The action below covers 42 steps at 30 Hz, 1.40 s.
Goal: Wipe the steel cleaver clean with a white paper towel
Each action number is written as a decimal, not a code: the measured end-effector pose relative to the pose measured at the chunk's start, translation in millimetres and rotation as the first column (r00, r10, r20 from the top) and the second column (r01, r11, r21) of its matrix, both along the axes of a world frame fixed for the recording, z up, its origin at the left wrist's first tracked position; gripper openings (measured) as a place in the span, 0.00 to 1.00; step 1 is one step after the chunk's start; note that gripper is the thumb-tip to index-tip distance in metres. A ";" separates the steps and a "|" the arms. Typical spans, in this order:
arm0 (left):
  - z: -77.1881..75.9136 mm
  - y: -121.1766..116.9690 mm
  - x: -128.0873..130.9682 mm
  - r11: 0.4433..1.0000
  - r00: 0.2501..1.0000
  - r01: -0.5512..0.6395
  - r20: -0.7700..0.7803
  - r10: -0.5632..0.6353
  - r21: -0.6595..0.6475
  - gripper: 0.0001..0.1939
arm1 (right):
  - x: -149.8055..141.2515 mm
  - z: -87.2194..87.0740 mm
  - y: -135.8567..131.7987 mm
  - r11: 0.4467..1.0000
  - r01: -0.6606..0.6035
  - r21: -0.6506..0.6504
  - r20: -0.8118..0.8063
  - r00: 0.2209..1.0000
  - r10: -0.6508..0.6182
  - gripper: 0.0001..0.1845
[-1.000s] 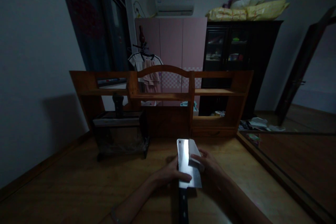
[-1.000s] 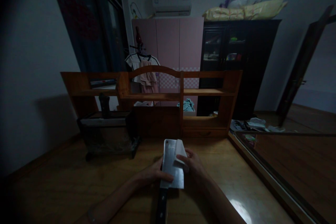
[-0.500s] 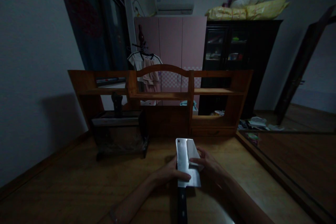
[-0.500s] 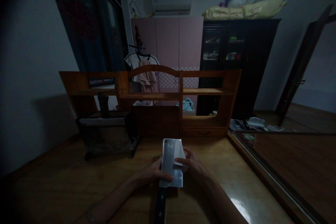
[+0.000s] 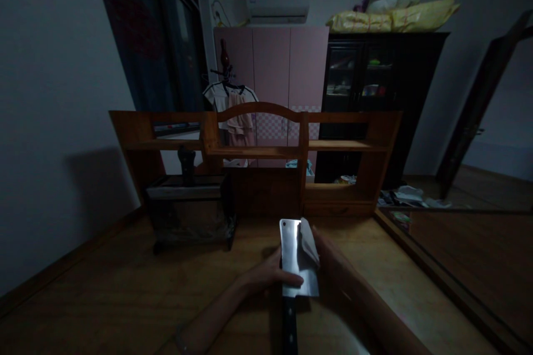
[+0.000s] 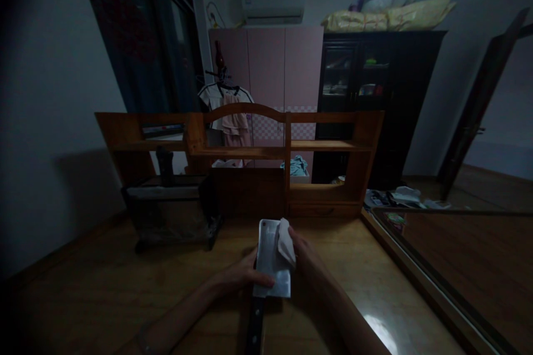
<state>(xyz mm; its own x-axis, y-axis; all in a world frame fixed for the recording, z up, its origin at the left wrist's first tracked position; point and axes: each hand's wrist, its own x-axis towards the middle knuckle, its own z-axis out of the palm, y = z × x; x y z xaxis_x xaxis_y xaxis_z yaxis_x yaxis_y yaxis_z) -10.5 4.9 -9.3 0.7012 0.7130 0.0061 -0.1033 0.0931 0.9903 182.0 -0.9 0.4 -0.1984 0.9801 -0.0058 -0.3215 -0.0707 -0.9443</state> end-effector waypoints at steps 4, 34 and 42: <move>2.9 -0.3 -0.9 1.000 1.000 0.028 -0.010 -0.028 -0.001 0.42 | 2.4 0.5 4.0 0.998 -0.018 -0.057 -0.049 0.999 0.015 0.36; -0.9 -0.6 0.1 0.991 0.995 0.088 -0.056 -0.082 0.105 0.48 | 7.7 2.5 -9.0 0.996 0.092 -0.007 0.082 0.992 -0.091 0.22; 2.6 -2.6 -0.2 0.992 0.993 0.086 -0.090 -0.077 0.094 0.48 | 1.3 -4.5 -11.5 0.970 0.233 -0.073 0.043 0.972 -0.230 0.22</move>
